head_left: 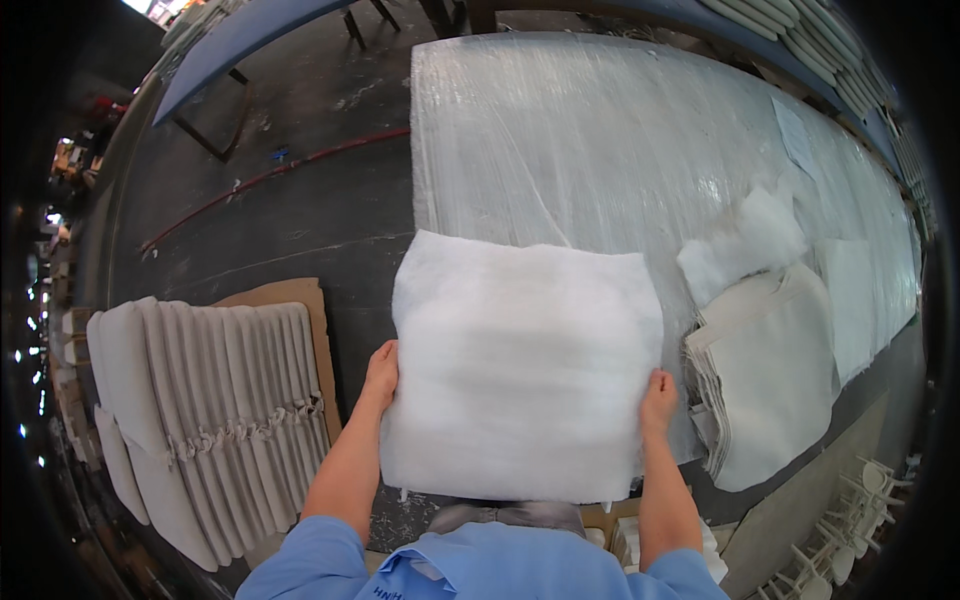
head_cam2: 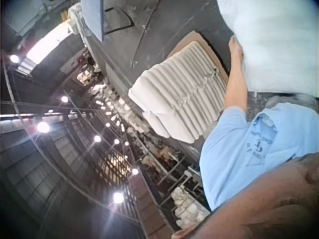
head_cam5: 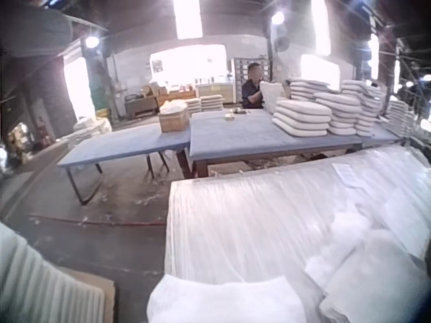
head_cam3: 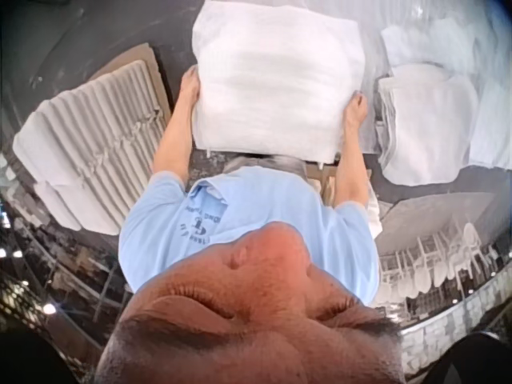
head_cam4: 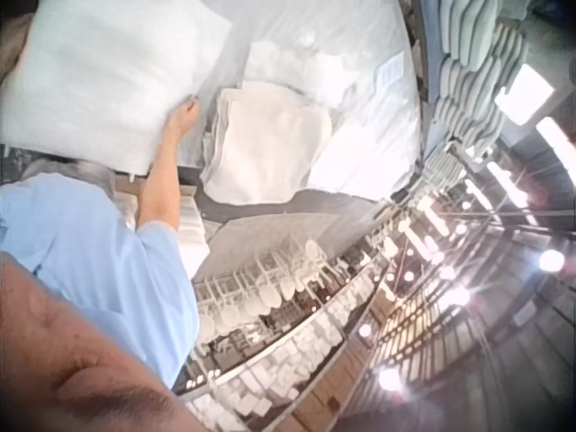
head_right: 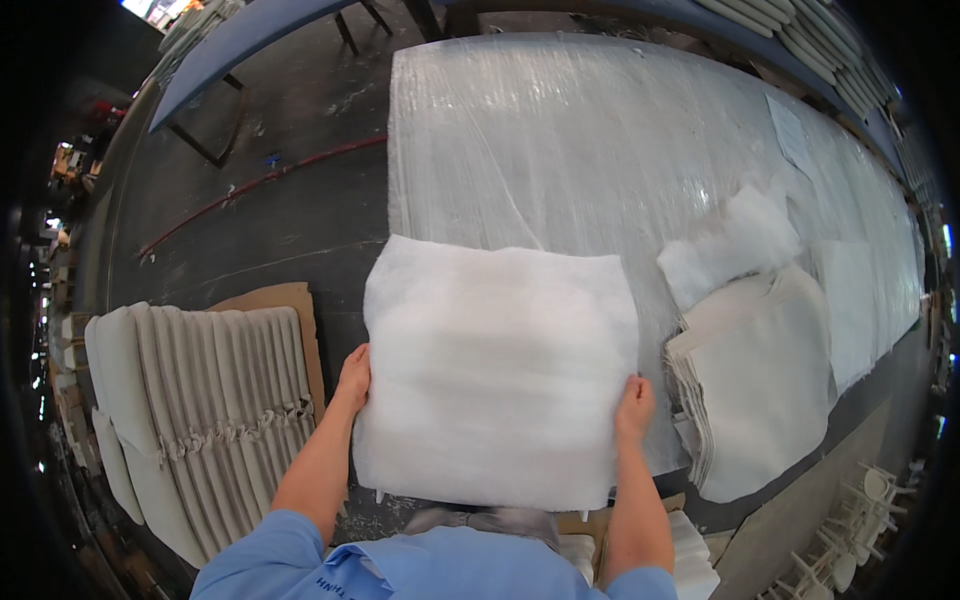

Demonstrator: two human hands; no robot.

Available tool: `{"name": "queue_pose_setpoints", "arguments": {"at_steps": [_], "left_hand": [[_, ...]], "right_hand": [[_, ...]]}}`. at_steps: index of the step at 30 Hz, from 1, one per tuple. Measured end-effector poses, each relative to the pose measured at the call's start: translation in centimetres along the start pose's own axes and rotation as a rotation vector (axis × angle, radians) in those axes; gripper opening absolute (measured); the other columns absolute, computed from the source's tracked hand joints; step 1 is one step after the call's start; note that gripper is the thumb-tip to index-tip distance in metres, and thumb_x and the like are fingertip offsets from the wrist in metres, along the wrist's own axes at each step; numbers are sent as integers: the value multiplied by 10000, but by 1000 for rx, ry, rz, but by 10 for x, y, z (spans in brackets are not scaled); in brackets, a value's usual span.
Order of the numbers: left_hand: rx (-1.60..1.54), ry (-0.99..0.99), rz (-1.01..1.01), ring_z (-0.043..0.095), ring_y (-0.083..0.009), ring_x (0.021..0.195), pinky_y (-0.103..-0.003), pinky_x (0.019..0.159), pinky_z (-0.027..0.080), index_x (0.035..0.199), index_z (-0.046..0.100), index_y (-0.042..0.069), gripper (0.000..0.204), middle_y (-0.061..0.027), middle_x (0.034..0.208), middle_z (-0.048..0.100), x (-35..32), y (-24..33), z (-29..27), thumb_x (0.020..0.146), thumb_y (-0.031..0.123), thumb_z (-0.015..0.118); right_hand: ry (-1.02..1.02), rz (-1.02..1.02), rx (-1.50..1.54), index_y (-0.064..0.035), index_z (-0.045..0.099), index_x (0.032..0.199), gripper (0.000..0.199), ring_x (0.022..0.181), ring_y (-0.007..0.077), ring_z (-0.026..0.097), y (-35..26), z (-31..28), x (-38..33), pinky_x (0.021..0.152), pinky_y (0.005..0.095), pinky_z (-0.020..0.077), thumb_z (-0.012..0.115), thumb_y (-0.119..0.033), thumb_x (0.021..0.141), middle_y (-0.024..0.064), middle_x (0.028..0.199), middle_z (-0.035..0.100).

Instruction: The person folds a white fabric sheet on a table, then wraps it around a white foam pad and rolls the assembly into a compact bundle. The person handles the fabric and foam by hand without tools.

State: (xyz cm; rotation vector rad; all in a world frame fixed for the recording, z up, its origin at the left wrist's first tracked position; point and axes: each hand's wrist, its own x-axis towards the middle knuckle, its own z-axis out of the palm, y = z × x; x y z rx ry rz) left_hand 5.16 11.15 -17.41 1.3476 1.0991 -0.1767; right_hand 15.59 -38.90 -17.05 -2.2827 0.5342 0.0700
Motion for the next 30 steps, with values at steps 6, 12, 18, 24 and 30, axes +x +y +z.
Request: {"name": "queue_pose_setpoints", "arguments": {"at_steps": [6, 12, 18, 24, 30], "left_hand": [[-71, -108, -100, 656, -150, 976, -300, 880, 501, 1320, 681, 57, 705, -36, 1123, 725, 9, 66, -28, 1065, 662, 425], [382, -109, 21, 705, -275, 1099, -429, 946, 519, 1299, 703, -9, 698, -131, 1206, 746, 34, 134, 30, 988, 609, 615], [780, 126, 267, 678, -419, 1150, -484, 987, 512, 1247, 718, 25, 502, -237, 1203, 728, 39, 134, 57, 1013, 450, 591], [795, 332, 288, 652, -451, 1170, -522, 994, 501, 1223, 707, 15, 467, -246, 1217, 712, 43, 99, 41, 1068, 410, 513], [780, 336, 286, 652, -459, 1156, -520, 984, 500, 1220, 709, 9, 462, -257, 1203, 713, 56, 88, 33, 1070, 400, 515]], "right_hand": [[-176, 126, 415, 13, 713, 1050, 457, 885, 143, 588, -22, -22, 49, 789, 315, 484, 536, -406, 1097, 36, 963, 670], [-402, 198, 63, 23, 747, 1031, 470, 819, 151, 620, -101, 10, 84, 762, 331, 495, 606, -424, 1055, 47, 916, 713], [-166, -75, 74, 54, 718, 1038, 420, 788, 249, 659, -79, 37, 93, 757, 396, 499, 618, -354, 1033, 158, 888, 737], [-52, -92, -54, 52, 659, 923, 427, 788, 347, 647, -64, 39, 92, 750, 451, 481, 594, -353, 1044, 225, 840, 689], [2, -32, 22, 48, 654, 911, 420, 782, 367, 632, -33, 44, 105, 754, 475, 474, 600, -349, 1037, 231, 841, 681]]}}
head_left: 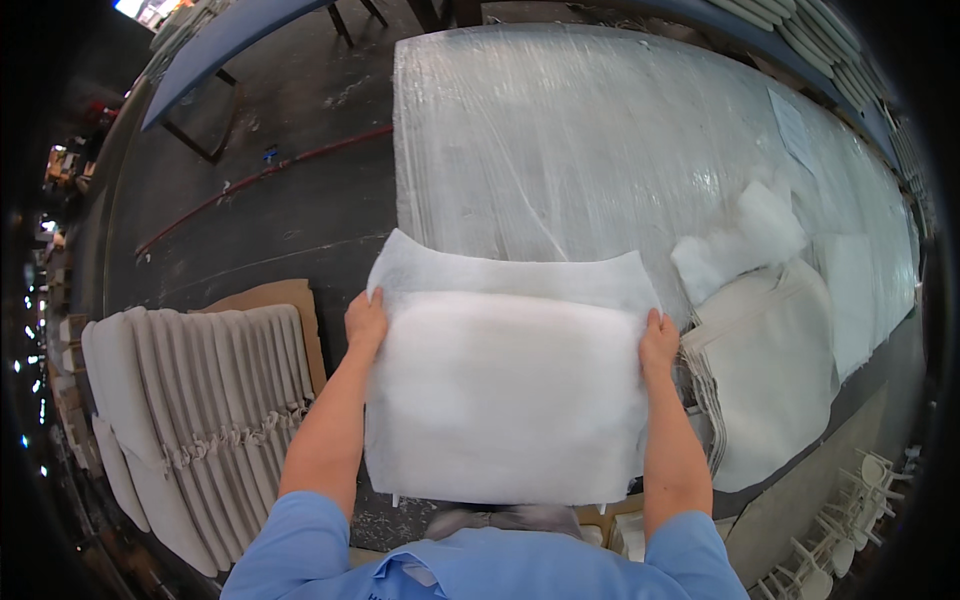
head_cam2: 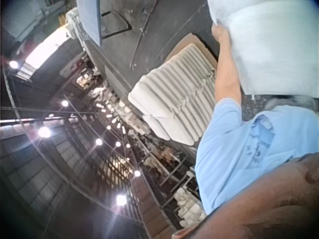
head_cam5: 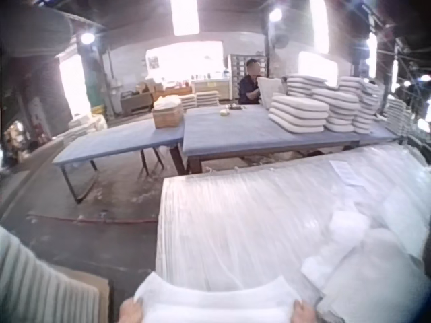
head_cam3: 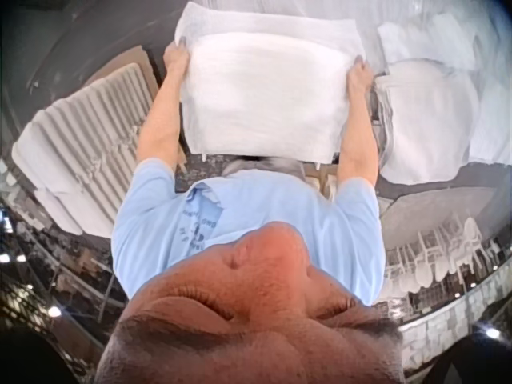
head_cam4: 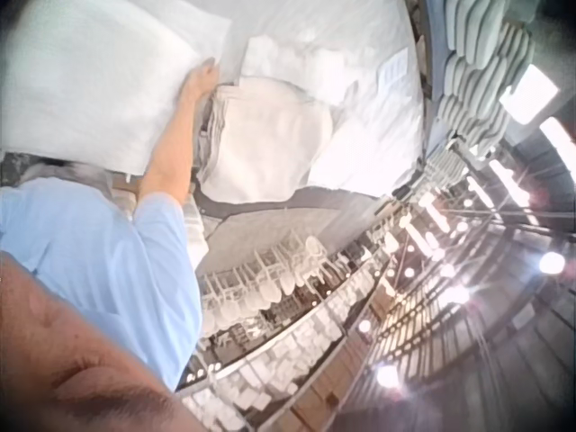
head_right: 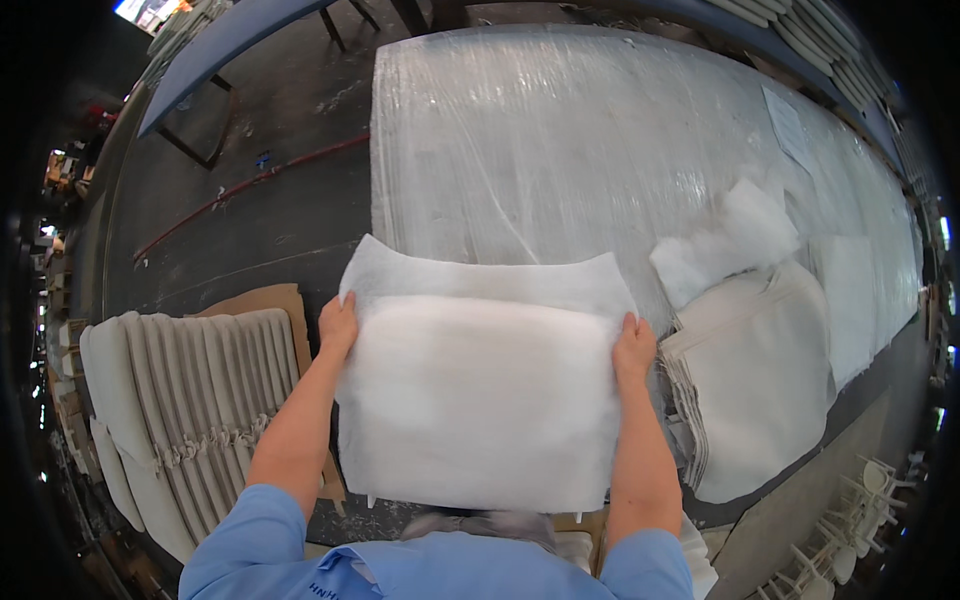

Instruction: The person folds a white fabric sheet on a table, then wraps it around a white foam pad and rolls the assembly into a compact bundle. The person handles the fabric and foam by hand without tools.

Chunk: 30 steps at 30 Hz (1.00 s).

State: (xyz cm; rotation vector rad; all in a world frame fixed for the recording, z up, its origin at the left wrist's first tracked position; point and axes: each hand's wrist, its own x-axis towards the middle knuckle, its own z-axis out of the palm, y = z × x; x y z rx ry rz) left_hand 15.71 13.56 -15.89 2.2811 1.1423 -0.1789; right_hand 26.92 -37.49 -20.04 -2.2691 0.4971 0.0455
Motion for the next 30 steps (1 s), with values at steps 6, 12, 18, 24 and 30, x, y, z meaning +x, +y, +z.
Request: {"name": "queue_pose_setpoints", "arguments": {"at_steps": [6, 12, 18, 24, 30], "left_hand": [[2, -7, 30, 681, -452, 1106, -495, 947, 520, 1220, 726, 12, 473, -261, 1145, 733, 11, -20, 20, 1047, 418, 556], [-91, -6, 131, 723, -418, 1018, -439, 877, 539, 1167, 741, -9, 489, -269, 1060, 748, 30, -27, 41, 1008, 437, 621], [-301, -219, 4, 729, -261, 1019, -380, 882, 535, 1214, 734, -6, 543, -144, 1111, 774, 23, -19, 30, 1028, 488, 607], [-793, -552, -314, 672, -207, 1031, -380, 912, 521, 1364, 646, 58, 727, -56, 1148, 736, -18, -48, -46, 1048, 683, 452], [-603, -574, -332, 664, -208, 1047, -413, 932, 517, 1371, 642, 61, 608, -72, 1225, 717, -89, -74, -58, 1052, 572, 563]], "right_hand": [[-27, -6, -30, 42, 683, 944, 399, 766, 356, 639, -1, 2, -2, 747, 447, 489, 610, -341, 1031, 217, 830, 698], [34, 8, -59, 27, 675, 905, 387, 720, 310, 613, -11, 6, -6, 723, 424, 486, 629, -340, 1021, 211, 802, 680], [-93, 11, -99, 7, 674, 894, 413, 690, 257, 590, -8, -2, -3, 694, 392, 481, 635, -382, 1026, 141, 753, 637], [-393, 468, 495, -49, 689, 990, 512, 689, 136, 583, -31, -62, -18, 641, 314, 452, 555, -539, 1058, -12, 854, 667], [-527, 567, 323, -31, 706, 1117, 499, 690, 116, 582, 5, -97, -82, 653, 301, 464, 555, -504, 1072, -13, 861, 669]]}}
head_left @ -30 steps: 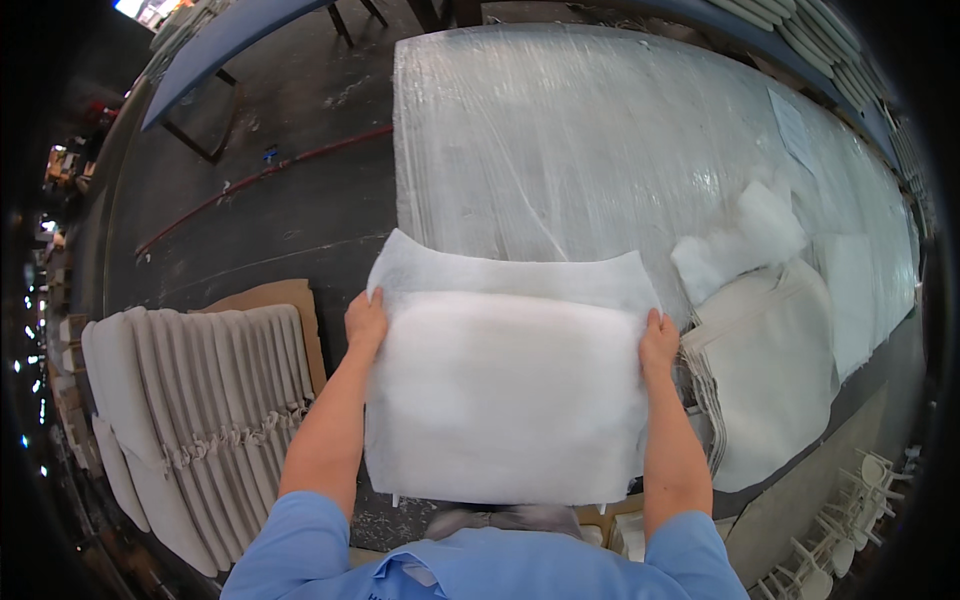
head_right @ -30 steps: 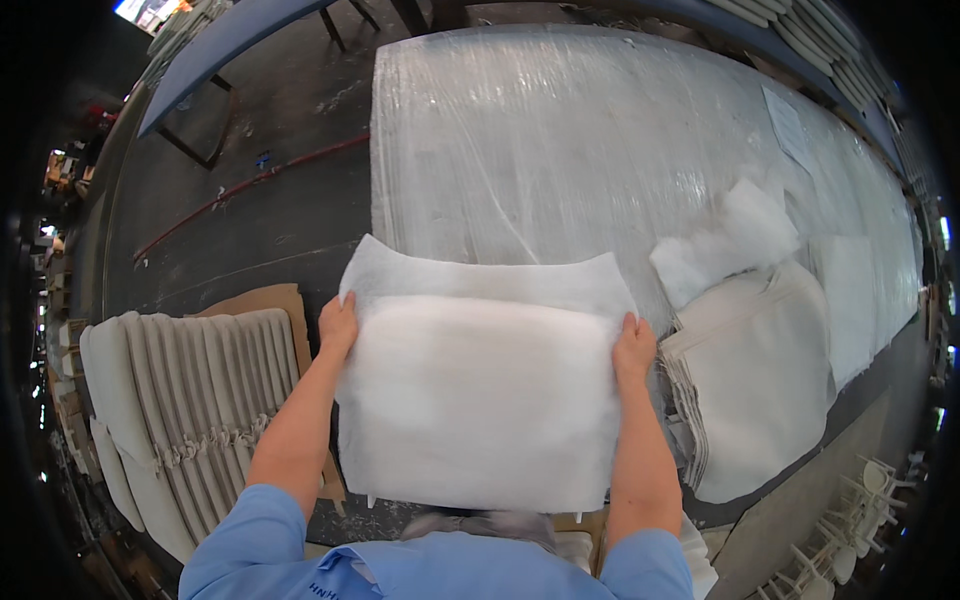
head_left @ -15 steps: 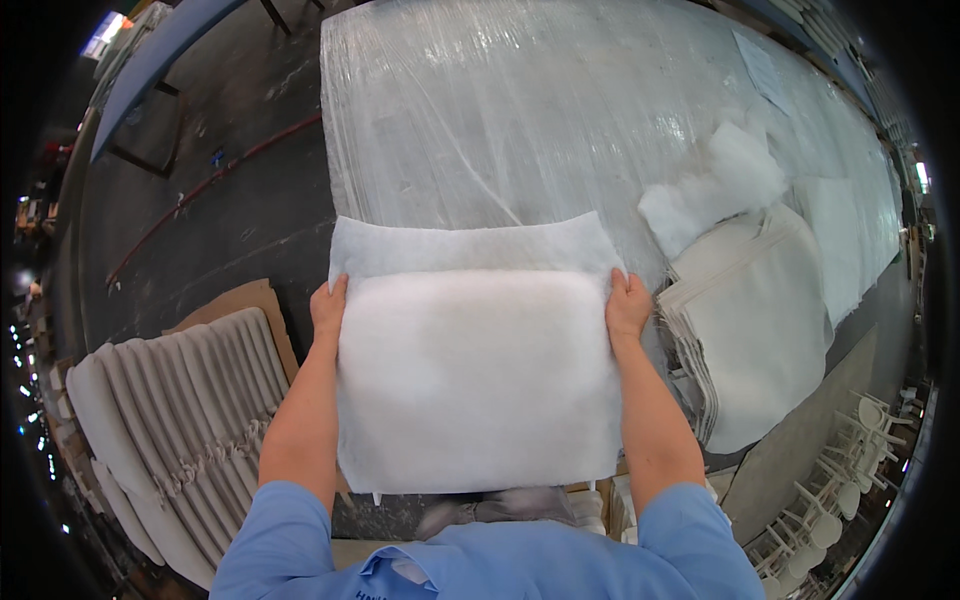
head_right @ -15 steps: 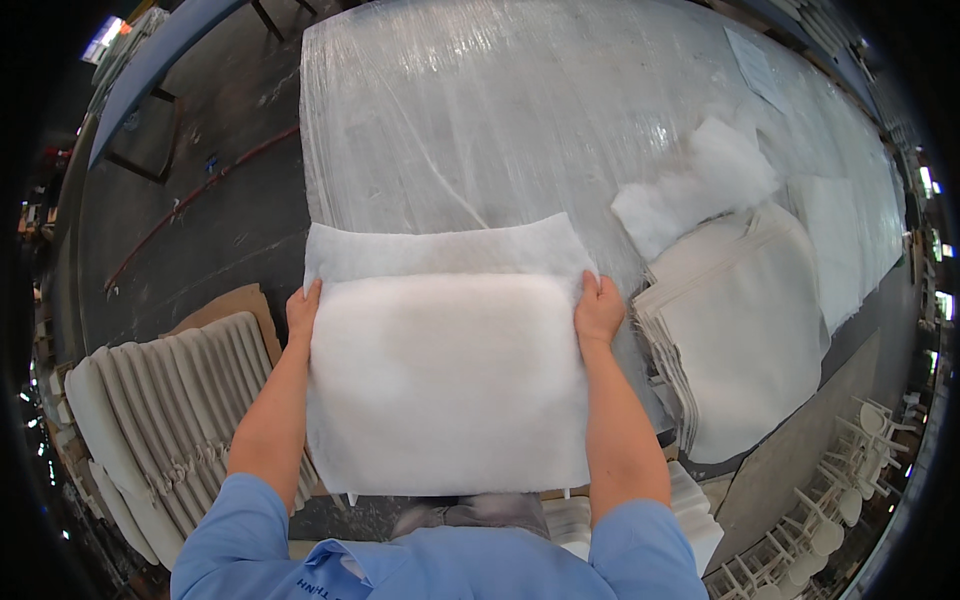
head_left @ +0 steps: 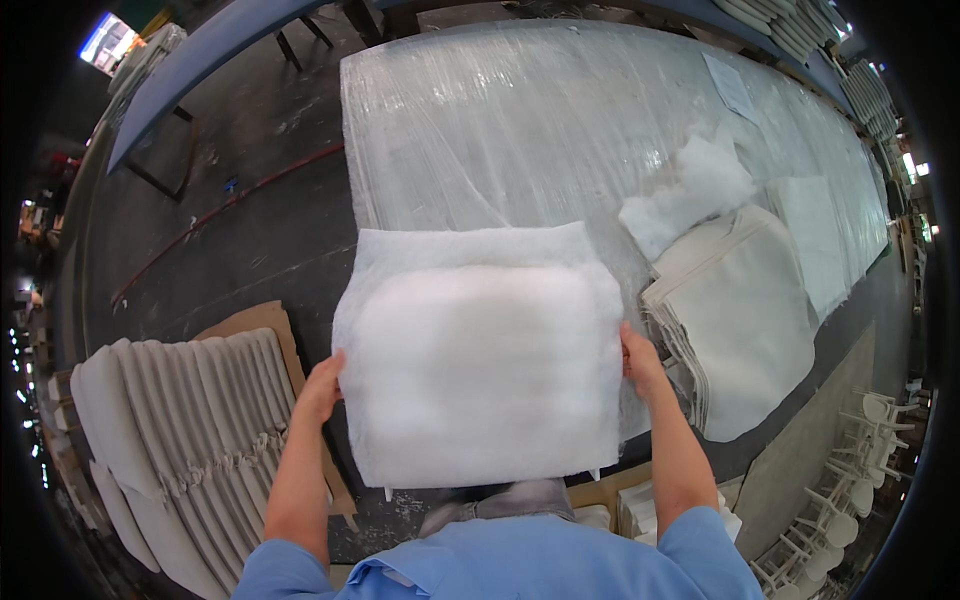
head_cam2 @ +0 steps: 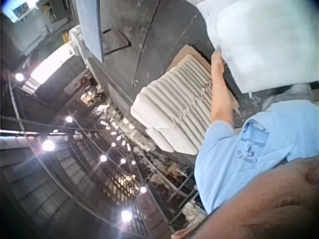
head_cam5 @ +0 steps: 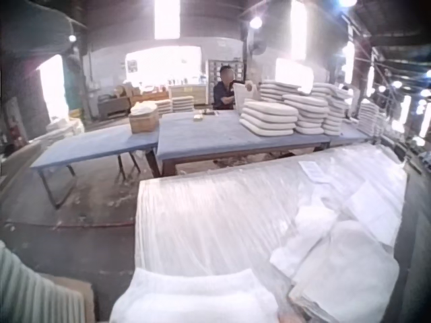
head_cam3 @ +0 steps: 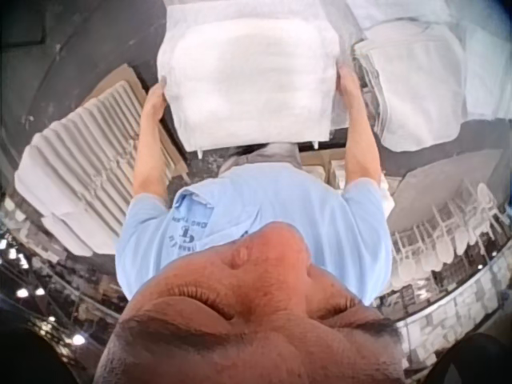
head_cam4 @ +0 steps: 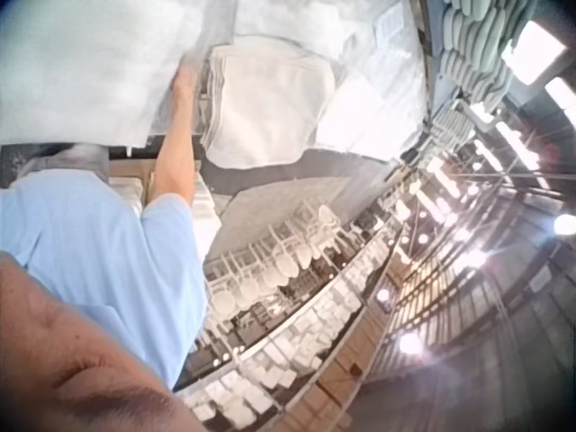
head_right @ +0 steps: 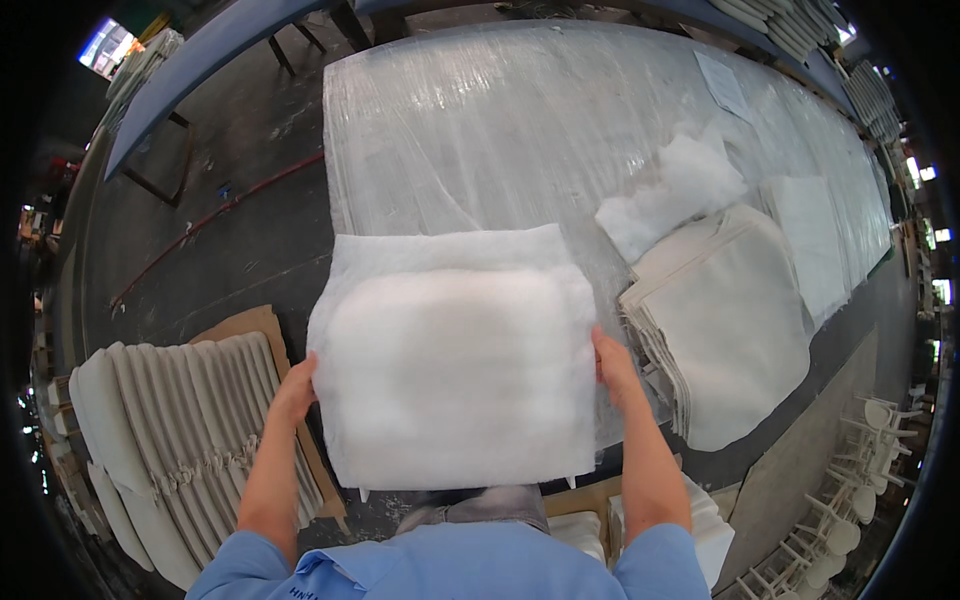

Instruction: The person folds a white fabric sheet on a table, then wraps it around a white foam pad and rolls the assembly into a compact bundle. The person handles the fabric and foam by hand without tools.

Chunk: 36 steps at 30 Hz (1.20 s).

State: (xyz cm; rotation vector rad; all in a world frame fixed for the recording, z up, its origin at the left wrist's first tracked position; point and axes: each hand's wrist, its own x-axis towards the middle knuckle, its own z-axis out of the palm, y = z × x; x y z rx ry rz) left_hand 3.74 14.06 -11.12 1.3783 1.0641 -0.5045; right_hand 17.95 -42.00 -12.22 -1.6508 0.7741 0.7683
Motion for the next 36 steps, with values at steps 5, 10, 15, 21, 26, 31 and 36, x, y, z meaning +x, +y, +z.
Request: {"name": "queue_pose_setpoints", "arguments": {"at_steps": [5, 10, 15, 21, 26, 31, 36], "left_hand": [[-172, 42, 175, 659, -200, 1138, -371, 967, 523, 1370, 625, 33, 494, -60, 1261, 703, 7, -30, 25, 1050, 409, 650], [-191, -33, 47, 671, -193, 1118, -372, 950, 541, 1360, 625, 34, 483, -54, 1260, 707, -27, -63, 7, 1038, 390, 675], [-101, -124, 16, 685, -198, 1092, -379, 956, 538, 1345, 642, 26, 437, -69, 1224, 726, -67, -121, -5, 1027, 320, 699], [-259, 82, 256, 687, -195, 1057, -346, 938, 534, 1354, 628, -28, 381, -96, 1202, 727, -70, -152, 3, 1081, 232, 582], [-145, 216, 275, 676, -174, 995, -329, 879, 525, 1292, 662, -42, 353, -89, 1134, 736, -59, -163, 9, 1076, 221, 568], [23, 262, 324, 676, -177, 954, -349, 863, 518, 1228, 698, -25, 334, -103, 1057, 754, -39, -178, 10, 1057, 242, 592], [328, 306, 417, 699, -397, 1066, -438, 919, 518, 1229, 696, 36, 358, -230, 1102, 738, -41, -178, 17, 1057, 313, 551]], "right_hand": [[36, -240, 78, -17, 707, 1168, 456, 786, 102, 605, 50, 19, -1, 716, 298, 484, 606, -449, 1063, -9, 965, 709], [-70, -76, 80, -18, 699, 1245, 407, 889, 109, 633, 78, 0, -49, 796, 293, 508, 631, -374, 1060, 9, 1034, 727], [-76, -50, -7, -30, 684, 1262, 353, 926, 121, 658, 147, -8, -85, 839, 315, 529, 628, -314, 1060, 12, 1052, 723], [205, -361, 109, -10, 677, 1247, 333, 905, 129, 650, 182, -9, -72, 821, 313, 516, 572, -277, 1079, 36, 1048, 724], [386, -409, -161, 45, 671, 1150, 348, 884, 230, 651, 190, 5, -73, 839, 361, 503, 566, -274, 1060, 132, 1004, 725], [451, -532, -511, 45, 645, 1041, 313, 829, 401, 649, 184, 9, -68, 789, 443, 499, 576, -260, 1036, 257, 921, 685], [421, -553, -610, 25, 606, 963, 284, 798, 431, 631, 185, 10, -63, 730, 472, 484, 600, -254, 1019, 260, 851, 632]]}}
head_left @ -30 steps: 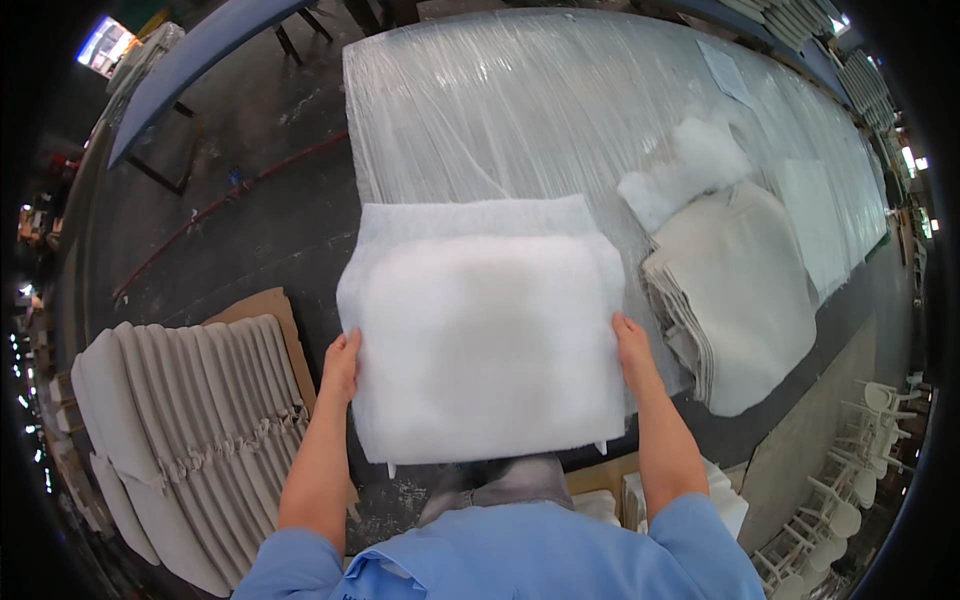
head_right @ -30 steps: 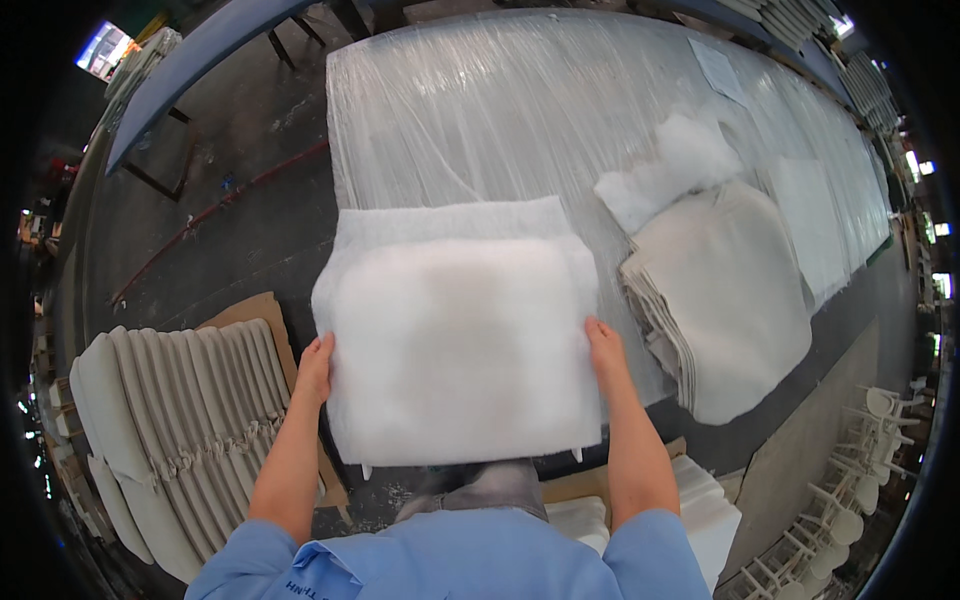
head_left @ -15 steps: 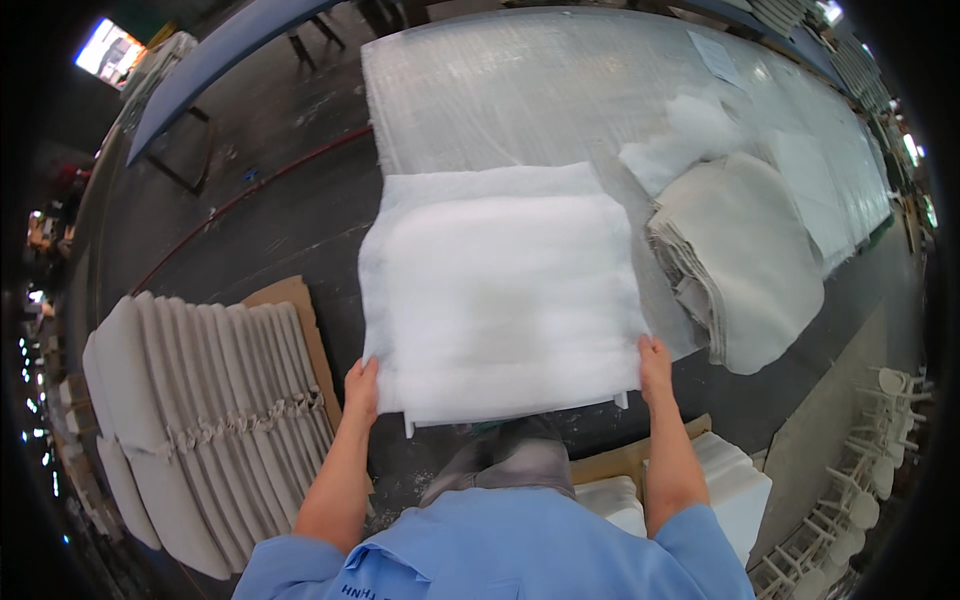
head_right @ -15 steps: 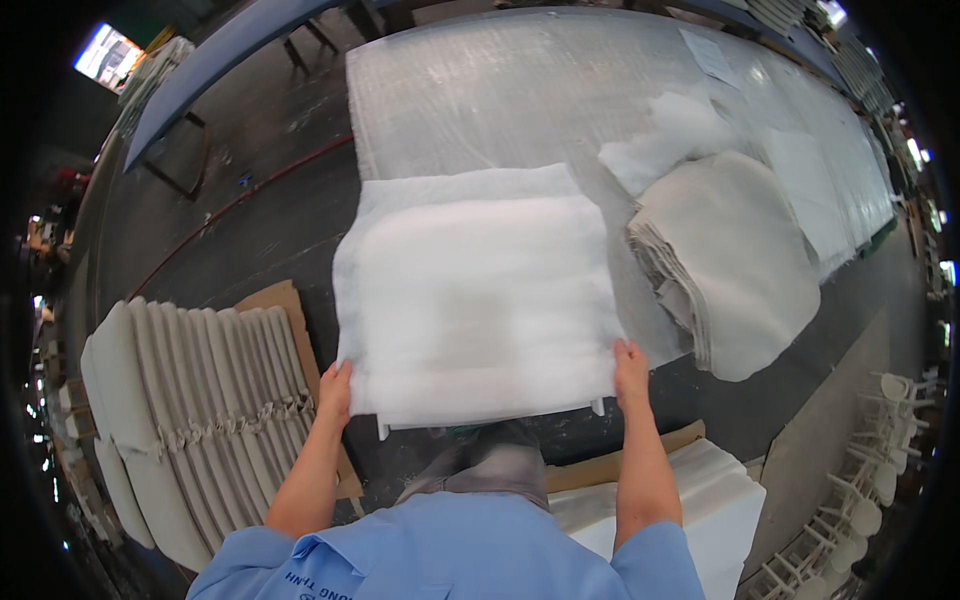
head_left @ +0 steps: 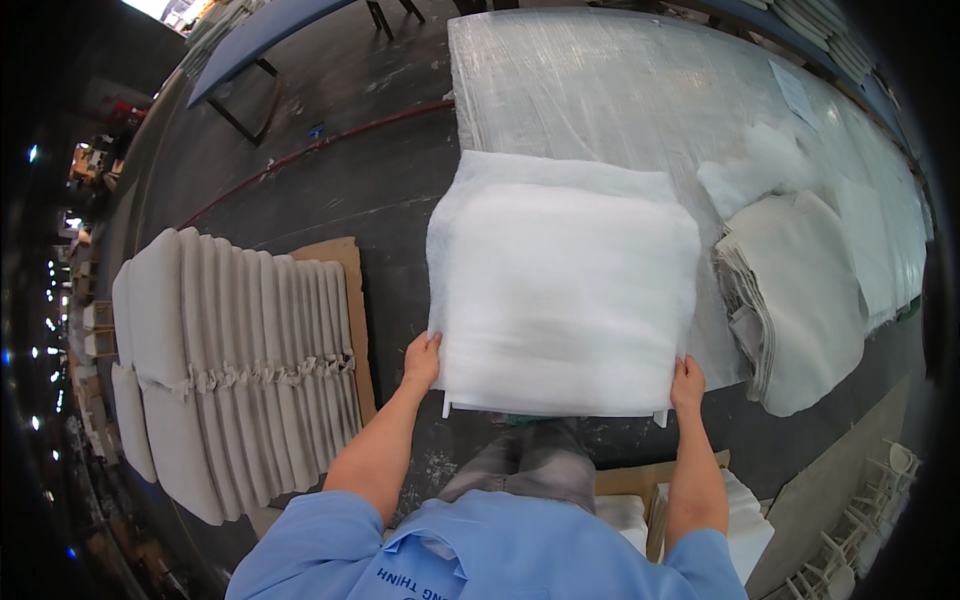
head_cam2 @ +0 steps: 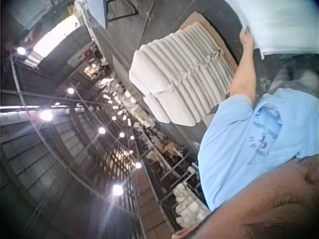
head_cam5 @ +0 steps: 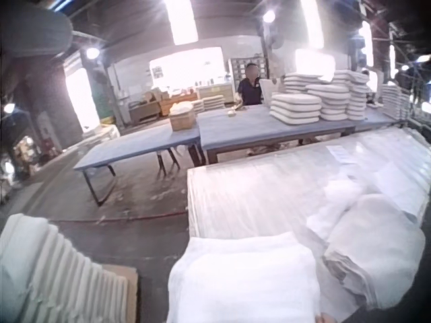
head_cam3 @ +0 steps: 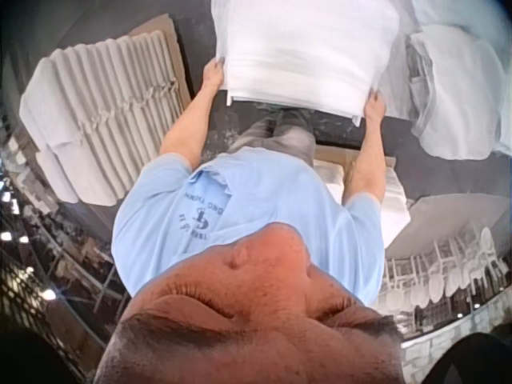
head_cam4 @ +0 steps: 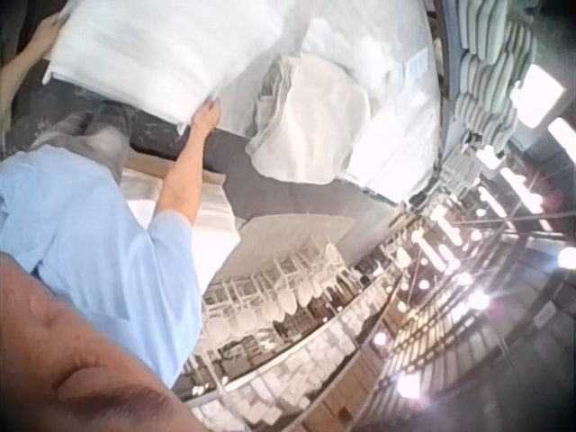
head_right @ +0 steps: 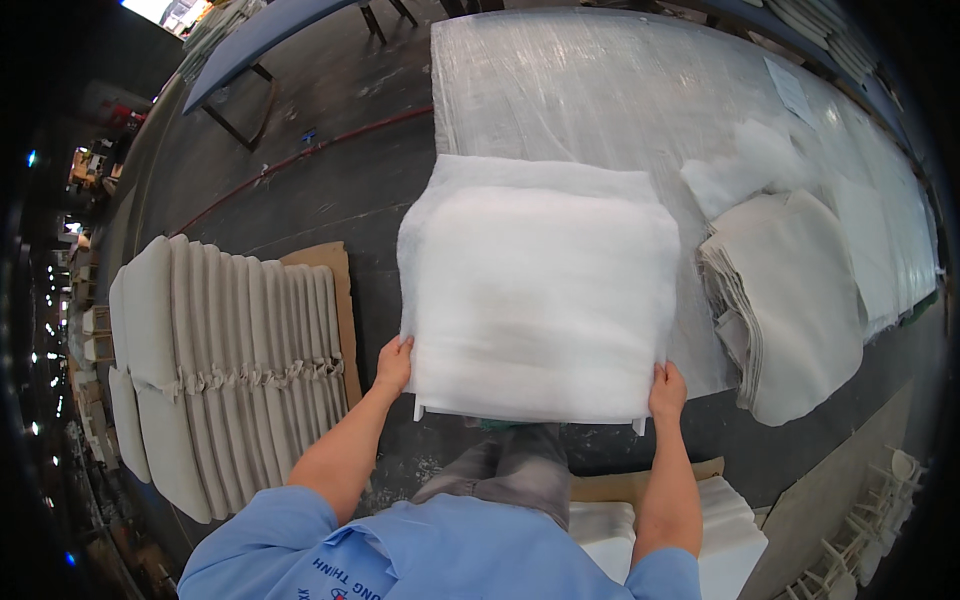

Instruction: The person folds a white fabric sheet on a table, then wraps it around a white foam pad and rolls the assembly into a compact bundle. The person handles the fabric and foam by hand without tools.

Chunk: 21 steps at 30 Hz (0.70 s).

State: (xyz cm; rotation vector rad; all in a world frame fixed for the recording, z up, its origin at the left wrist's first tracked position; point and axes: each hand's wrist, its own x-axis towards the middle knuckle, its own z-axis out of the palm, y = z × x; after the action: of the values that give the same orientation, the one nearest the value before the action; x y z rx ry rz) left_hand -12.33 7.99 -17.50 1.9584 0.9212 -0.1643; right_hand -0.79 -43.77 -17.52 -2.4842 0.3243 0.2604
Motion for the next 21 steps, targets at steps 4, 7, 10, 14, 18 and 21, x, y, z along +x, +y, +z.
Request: {"name": "queue_pose_setpoints", "arguments": {"at_steps": [4, 7, 10, 14, 18, 21], "left_hand": [[99, 40, 95, 705, -381, 1059, -428, 919, 523, 1244, 689, 45, 341, -220, 1107, 741, -6, 0, -5, 1055, 297, 557], [84, -17, 80, 711, -364, 1053, -418, 914, 529, 1252, 685, 42, 321, -207, 1104, 745, -2, 3, -4, 1057, 260, 552], [-40, -81, 125, 724, -251, 1027, -374, 913, 537, 1278, 683, 41, 296, -155, 1105, 766, 9, 1, 6, 1064, 179, 531], [-262, -201, -126, 699, -162, 1003, -317, 895, 544, 1321, 677, 1, 331, -97, 1131, 766, 12, 4, 19, 1070, 163, 534], [-263, -313, -283, 694, -142, 980, -295, 866, 549, 1307, 693, -7, 328, -72, 1124, 758, 12, 24, 13, 1069, 172, 555], [-108, -396, -287, 710, -159, 939, -312, 839, 558, 1269, 716, -5, 319, -88, 1057, 777, 21, 33, 6, 1039, 184, 601]], "right_hand": [[6, 29, 36, 23, 617, 996, 265, 825, 423, 650, 4, 1, -3, 738, 457, 493, 607, -241, 1015, 253, 868, 645], [53, 29, 5, 6, 632, 1036, 247, 857, 435, 663, 6, 6, -5, 750, 456, 506, 610, -240, 1011, 250, 898, 666], [35, 1, -101, -67, 669, 1102, 222, 921, 493, 672, -6, 7, 0, 766, 544, 519, 610, -259, 1008, 250, 946, 705], [15, -25, -152, -94, 674, 1080, 180, 922, 470, 679, -13, 1, 4, 786, 554, 525, 629, -238, 981, 221, 962, 722], [-54, -62, -260, -106, 674, 1022, 141, 927, 436, 689, -21, -8, 12, 793, 528, 533, 663, -220, 940, 190, 985, 737], [-172, 13, -374, -108, 670, 992, 117, 930, 423, 699, -44, -21, 24, 798, 522, 537, 673, -190, 908, 180, 984, 744]]}}
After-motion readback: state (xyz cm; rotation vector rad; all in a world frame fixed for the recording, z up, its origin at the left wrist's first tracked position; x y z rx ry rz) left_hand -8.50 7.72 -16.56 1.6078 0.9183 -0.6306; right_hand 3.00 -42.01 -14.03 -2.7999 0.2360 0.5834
